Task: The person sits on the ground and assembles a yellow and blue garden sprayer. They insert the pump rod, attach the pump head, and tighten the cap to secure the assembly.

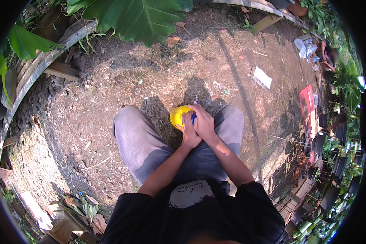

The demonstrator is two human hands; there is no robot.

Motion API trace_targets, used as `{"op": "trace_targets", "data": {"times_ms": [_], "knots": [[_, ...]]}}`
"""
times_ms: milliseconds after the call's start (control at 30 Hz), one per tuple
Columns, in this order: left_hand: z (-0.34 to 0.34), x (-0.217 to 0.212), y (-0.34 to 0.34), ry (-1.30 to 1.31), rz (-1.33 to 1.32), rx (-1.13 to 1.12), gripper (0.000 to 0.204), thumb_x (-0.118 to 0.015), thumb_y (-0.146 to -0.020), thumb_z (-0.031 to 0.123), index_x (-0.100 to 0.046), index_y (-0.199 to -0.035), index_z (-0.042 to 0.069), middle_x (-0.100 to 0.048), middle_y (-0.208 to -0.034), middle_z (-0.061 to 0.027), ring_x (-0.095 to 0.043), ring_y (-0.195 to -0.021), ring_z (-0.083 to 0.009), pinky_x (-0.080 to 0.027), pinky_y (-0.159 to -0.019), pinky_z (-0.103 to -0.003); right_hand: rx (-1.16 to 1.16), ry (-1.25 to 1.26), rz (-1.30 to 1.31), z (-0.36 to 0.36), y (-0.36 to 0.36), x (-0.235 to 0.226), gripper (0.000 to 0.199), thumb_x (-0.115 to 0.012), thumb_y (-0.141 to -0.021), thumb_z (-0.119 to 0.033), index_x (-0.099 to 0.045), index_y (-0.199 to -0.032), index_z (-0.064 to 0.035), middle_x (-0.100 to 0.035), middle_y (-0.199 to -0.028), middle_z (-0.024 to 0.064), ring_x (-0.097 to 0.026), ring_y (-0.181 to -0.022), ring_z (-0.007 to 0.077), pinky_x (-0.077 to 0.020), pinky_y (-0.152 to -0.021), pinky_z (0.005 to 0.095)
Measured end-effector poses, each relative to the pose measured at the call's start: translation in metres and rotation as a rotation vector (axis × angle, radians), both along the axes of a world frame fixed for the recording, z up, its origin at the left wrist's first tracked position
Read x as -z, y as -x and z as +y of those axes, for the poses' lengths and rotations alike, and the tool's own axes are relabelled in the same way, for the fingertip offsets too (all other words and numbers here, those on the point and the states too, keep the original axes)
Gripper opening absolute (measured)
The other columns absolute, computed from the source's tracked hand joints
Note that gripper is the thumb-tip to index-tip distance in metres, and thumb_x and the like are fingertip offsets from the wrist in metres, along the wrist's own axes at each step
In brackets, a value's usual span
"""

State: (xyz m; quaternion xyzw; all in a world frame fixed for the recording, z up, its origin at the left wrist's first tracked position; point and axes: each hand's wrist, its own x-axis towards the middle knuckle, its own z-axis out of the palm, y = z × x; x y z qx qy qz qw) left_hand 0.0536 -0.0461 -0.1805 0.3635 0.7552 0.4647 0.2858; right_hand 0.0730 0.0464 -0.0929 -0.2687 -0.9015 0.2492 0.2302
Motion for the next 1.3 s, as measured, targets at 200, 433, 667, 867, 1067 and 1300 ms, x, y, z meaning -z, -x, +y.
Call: {"op": "trace_targets", "data": {"times_ms": [200,433,667,867,1067,1300], "knots": [[0.009,0.003,0.019,-0.129,-0.041,-0.064,0.103,-0.077,-0.071,0.024,-0.014,-0.149,0.001,-0.024,-0.15,-0.0215,-0.013,-0.144,-0.0461,-0.01,-0.116,-0.06,-0.332,-0.095,0.098,0.029,0.019,-0.068,0.036,-0.051,-0.076,0.009,-0.065,-0.107,-0.0045,-0.069,-0.111,0.0156,-0.067,-0.107,0.0303,-0.0556,-0.091,0.0366],[0.009,-0.006,0.016,-0.063,-0.096,-0.054,0.099,-0.077,-0.071,0.022,-0.017,-0.149,0.005,-0.023,-0.151,-0.0199,-0.013,-0.144,-0.0459,-0.009,-0.114,-0.064,-0.023,0.0,0.061,0.008,0.017,-0.07,0.034,-0.058,-0.081,0.002,-0.065,-0.113,-0.0069,-0.07,-0.109,0.0145,-0.064,-0.114,0.0336,-0.0536,-0.095,0.0419],[0.008,0.006,0.015,-0.137,-0.051,-0.024,0.103,-0.077,-0.074,0.029,-0.014,-0.15,0.001,-0.023,-0.15,-0.0236,-0.014,-0.142,-0.0478,-0.01,-0.115,-0.061,-0.34,-0.032,-0.055,0.02,0.011,-0.021,0.031,-0.061,-0.081,0.0,-0.066,-0.111,-0.0075,-0.071,-0.11,0.0103,-0.062,-0.118,0.0303,-0.0542,-0.095,0.0411],[0.003,-0.01,0.02,-0.044,-0.097,-0.038,0.097,-0.077,-0.073,0.025,-0.017,-0.147,0.003,-0.026,-0.149,-0.0224,-0.013,-0.144,-0.0461,-0.008,-0.116,-0.061,-0.21,-0.076,0.098,0.026,0.015,-0.102,0.031,-0.059,-0.078,0.004,-0.067,-0.108,-0.0043,-0.071,-0.107,0.0092,-0.064,-0.115,0.0308,-0.0554,-0.092,0.0389],[0.017,0.021,0.013,-0.08,0.062,0.023,0.102,-0.076,-0.075,0.03,-0.014,-0.15,-0.001,-0.02,-0.152,-0.0259,-0.012,-0.143,-0.0476,-0.009,-0.116,-0.058,-0.224,-0.126,-0.01,0.031,0.019,0.002,0.036,-0.067,-0.077,-0.008,-0.066,-0.113,-0.0092,-0.069,-0.111,0.0079,-0.063,-0.115,0.0286,-0.0558,-0.089,0.0378],[0.006,-0.001,0.017,-0.124,-0.08,-0.059,0.102,-0.076,-0.066,0.016,-0.016,-0.147,0.002,-0.026,-0.147,-0.0218,-0.013,-0.144,-0.0464,-0.012,-0.117,-0.057,-0.293,-0.053,0.159,0.028,0.018,-0.122,0.031,-0.054,-0.073,0.015,-0.07,-0.094,-0.0022,-0.072,-0.099,0.0131,-0.069,-0.104,0.0342,-0.0571,-0.089,0.0415]]}}
